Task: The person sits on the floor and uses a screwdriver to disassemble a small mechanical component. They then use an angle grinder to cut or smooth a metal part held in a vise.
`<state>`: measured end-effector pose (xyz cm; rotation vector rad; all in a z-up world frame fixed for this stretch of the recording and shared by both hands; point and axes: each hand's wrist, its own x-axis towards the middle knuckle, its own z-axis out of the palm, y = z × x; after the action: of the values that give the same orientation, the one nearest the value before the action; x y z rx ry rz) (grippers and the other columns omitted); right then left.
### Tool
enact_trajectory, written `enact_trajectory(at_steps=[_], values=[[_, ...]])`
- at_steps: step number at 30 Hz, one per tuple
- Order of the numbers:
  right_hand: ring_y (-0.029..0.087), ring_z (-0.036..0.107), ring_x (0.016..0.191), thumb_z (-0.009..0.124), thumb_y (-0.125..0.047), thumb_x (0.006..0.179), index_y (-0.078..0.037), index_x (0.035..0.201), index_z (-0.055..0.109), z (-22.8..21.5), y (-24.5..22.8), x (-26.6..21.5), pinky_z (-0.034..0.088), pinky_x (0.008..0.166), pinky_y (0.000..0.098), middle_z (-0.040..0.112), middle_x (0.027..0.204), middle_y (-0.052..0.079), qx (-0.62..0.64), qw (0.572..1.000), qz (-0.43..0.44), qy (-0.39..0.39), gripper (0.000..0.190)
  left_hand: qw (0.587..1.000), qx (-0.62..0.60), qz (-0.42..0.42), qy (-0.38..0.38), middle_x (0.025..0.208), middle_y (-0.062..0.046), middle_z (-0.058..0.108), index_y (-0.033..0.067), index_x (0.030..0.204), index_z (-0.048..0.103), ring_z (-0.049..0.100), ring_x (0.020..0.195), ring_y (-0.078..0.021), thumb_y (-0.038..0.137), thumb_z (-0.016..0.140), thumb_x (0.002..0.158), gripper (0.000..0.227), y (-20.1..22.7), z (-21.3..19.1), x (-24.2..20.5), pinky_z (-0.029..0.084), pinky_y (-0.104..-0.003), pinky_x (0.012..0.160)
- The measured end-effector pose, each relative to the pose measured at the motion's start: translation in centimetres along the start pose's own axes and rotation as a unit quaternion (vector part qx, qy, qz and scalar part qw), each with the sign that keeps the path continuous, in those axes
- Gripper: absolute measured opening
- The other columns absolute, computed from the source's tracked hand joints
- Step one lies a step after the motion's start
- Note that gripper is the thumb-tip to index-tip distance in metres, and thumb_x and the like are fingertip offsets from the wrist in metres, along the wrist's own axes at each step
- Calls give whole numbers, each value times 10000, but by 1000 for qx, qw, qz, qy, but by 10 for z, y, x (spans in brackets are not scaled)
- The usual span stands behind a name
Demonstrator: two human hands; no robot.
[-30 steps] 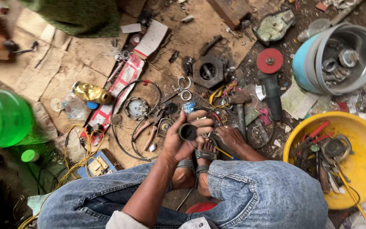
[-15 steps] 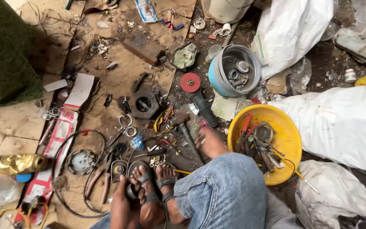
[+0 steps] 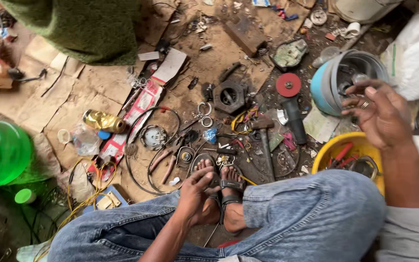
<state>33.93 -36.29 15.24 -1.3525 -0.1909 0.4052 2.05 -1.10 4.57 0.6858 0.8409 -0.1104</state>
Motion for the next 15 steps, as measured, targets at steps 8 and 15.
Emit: enact_trajectory(at_steps=[8,15], values=[[258,718,854,710,-297,924,-91,1144,740,114,76,117,561,807,408,746,969,144,-610,739,-47,-283,303,999,45,15,-26,1080,-107,725,-43,1265,670,697,888,-169,35,726,897,380,-31,10,24,627,-290,718],[286,696,1137,559,-163,994,-223,1367,660,193,315,137,556,995,456,712,1286,108,-667,649,73,-359,391,993,107,39,-33,1113,-98,752,-57,1249,672,716,896,-144,94,750,888,400,-48,-11,41,637,-300,724]])
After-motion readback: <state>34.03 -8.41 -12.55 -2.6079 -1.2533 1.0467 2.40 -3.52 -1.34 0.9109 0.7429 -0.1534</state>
